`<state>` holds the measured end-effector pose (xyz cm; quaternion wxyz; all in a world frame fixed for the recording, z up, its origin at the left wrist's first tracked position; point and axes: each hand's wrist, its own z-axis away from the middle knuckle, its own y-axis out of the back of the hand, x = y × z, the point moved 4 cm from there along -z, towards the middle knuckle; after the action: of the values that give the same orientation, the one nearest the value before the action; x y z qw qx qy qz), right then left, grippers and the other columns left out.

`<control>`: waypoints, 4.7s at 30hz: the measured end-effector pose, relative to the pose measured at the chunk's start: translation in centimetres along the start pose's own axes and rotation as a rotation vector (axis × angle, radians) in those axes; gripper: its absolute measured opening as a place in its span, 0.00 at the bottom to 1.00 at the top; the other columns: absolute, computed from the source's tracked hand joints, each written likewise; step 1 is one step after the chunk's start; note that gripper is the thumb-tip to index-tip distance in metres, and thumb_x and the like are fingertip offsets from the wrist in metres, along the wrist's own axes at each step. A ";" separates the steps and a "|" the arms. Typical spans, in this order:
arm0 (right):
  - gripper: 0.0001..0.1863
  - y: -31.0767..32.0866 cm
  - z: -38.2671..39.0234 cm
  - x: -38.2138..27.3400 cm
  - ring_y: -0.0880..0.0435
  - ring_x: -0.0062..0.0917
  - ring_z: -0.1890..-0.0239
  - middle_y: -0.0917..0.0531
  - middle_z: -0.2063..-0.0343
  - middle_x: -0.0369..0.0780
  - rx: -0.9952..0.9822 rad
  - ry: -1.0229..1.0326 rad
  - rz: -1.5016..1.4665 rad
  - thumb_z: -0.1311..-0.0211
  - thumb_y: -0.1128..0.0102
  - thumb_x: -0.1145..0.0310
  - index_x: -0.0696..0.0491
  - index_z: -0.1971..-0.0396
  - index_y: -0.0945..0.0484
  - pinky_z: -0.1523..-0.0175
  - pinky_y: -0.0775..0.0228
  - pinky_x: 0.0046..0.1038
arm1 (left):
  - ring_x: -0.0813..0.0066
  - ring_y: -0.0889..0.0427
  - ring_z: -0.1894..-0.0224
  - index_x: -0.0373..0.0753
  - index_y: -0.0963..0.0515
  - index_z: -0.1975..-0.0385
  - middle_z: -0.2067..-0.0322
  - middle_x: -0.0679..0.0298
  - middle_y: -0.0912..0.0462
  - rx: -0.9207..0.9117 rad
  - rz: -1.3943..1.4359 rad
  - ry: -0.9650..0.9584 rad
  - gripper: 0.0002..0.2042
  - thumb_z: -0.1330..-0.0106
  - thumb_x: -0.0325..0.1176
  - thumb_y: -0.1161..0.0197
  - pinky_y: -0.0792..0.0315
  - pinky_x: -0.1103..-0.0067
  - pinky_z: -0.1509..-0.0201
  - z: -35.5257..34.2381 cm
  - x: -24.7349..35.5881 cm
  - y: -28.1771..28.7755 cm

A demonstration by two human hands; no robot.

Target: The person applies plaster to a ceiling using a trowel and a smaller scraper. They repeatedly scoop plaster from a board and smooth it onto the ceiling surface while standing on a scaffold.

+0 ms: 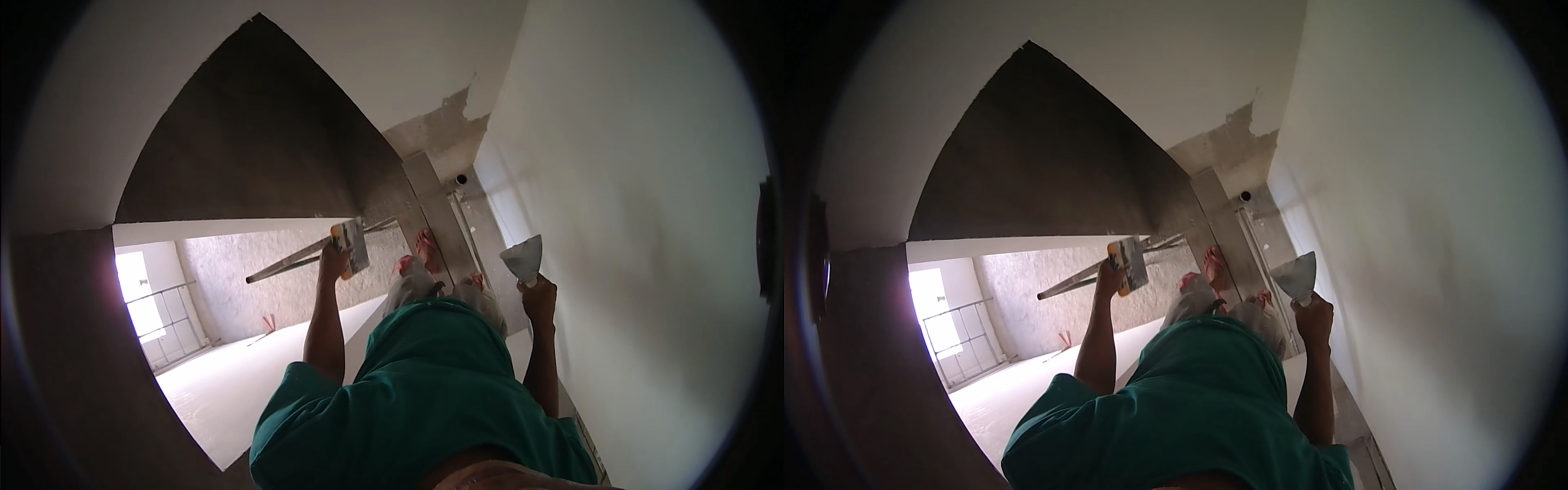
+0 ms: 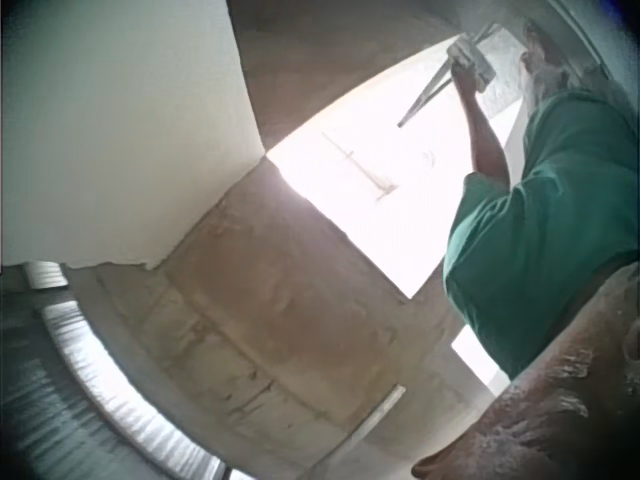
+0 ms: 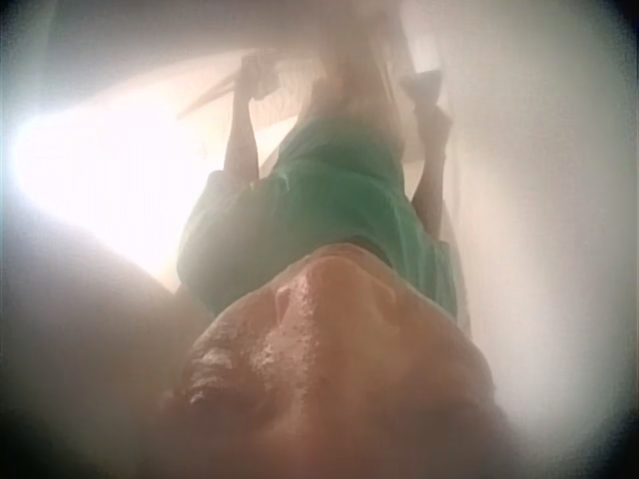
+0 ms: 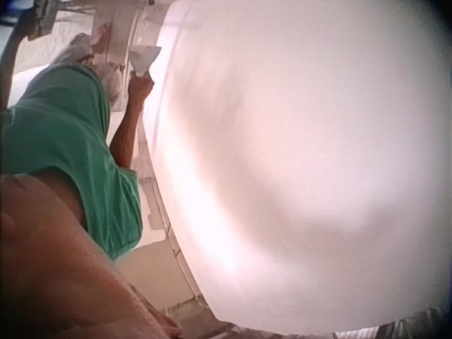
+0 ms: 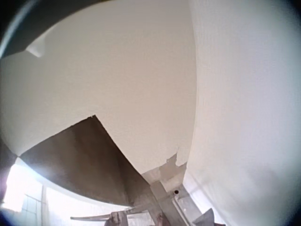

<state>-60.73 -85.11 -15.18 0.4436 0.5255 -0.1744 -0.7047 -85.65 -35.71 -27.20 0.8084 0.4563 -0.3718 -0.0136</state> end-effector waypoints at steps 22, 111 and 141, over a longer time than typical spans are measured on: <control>0.10 2.0 7.8 14.7 0.28 0.20 0.88 0.24 0.87 0.37 0.121 -0.026 -0.276 0.47 0.41 0.66 0.58 0.78 0.26 0.82 0.36 0.26 | 0.56 0.15 0.63 0.31 0.18 0.66 0.68 0.47 0.16 -0.321 -0.256 0.426 0.18 0.51 0.41 0.35 0.23 0.65 0.60 11.4 -4.9 -7.0; 0.08 3.4 4.4 10.9 0.28 0.21 0.90 0.27 0.89 0.37 0.107 -0.034 -0.328 0.47 0.40 0.70 0.59 0.77 0.26 0.84 0.36 0.28 | 0.46 0.22 0.52 0.36 0.24 0.53 0.58 0.43 0.20 -0.050 -0.006 0.182 0.20 0.48 0.31 0.42 0.28 0.61 0.49 9.6 1.1 -7.2; 0.14 -17.2 -12.7 22.9 0.15 0.41 0.68 0.16 0.72 0.49 0.094 0.068 -0.216 0.54 0.34 0.74 0.60 0.64 0.20 0.63 0.26 0.36 | 0.54 0.32 0.38 0.44 0.31 0.41 0.43 0.55 0.28 0.756 -0.421 -1.067 0.28 0.45 0.22 0.43 0.37 0.62 0.38 -12.7 37.9 0.5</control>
<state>-58.22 -91.50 -45.75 0.3458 0.5850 -0.1345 -0.7212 -50.62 -39.88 -8.40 0.2800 0.7006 -0.6014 -0.2626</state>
